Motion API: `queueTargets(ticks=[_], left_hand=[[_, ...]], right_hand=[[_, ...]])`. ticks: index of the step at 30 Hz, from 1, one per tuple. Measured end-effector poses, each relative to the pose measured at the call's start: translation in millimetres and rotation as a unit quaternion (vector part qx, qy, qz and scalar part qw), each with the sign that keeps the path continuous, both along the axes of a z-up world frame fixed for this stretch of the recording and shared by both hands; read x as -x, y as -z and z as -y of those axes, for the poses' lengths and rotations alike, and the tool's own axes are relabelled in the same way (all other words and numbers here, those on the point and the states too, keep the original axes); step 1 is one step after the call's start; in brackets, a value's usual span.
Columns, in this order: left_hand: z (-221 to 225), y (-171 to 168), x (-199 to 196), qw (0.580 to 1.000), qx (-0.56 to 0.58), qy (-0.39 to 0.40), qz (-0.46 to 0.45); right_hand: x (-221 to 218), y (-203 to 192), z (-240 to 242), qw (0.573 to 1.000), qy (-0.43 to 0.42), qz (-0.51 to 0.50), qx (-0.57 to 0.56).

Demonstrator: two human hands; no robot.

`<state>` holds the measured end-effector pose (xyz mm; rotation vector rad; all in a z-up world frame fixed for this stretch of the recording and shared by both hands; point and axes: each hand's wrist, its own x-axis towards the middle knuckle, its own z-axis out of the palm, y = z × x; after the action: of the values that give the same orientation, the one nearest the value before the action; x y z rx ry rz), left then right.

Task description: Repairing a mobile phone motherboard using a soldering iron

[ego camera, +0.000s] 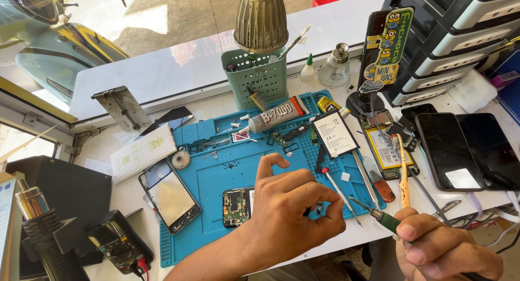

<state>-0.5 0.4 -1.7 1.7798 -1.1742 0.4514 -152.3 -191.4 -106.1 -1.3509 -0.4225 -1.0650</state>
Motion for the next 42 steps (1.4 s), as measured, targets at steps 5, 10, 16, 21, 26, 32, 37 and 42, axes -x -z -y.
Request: queueTargets(ticks=[5,10,16,21,26,32,37,42], left_hand=[[-1.2,-2.8,-0.2,1.000,0.004,-0.005,0.003],[1.0,-10.0,0.1,0.999,0.012,0.037,0.012],[-2.8,17.7,-7.9,0.993,-0.103,-0.060,-0.022],[4.3,51.0,-21.1,0.977,-0.168,-0.129,-0.028],[6.6,60.9,-26.8,0.976,-0.175,-0.129,-0.025],[10.7,72.0,-37.8,0.974,-0.181,-0.133,-0.021],[10.0,72.8,-38.7,0.973,-0.189,-0.134,-0.017],[10.8,72.4,-39.3,0.971,-0.195,-0.137,-0.015]], right_hand=[[-5.6,-6.1,-10.2,1.000,-0.008,0.015,-0.012],[-24.5,-19.7,-26.2,0.994,0.038,0.095,-0.039],[-32.4,-54.4,-33.6,0.993,-0.002,0.085,-0.086],[-30.7,-54.3,-31.1,0.989,-0.048,0.077,-0.116],[-27.8,-50.6,-26.8,0.992,-0.037,0.067,-0.104],[-21.9,-45.0,-25.0,0.994,0.033,0.010,-0.099],[-24.7,-44.2,-22.8,0.992,0.085,-0.027,-0.089],[-20.7,-35.0,-20.3,0.981,0.095,-0.055,-0.162]])
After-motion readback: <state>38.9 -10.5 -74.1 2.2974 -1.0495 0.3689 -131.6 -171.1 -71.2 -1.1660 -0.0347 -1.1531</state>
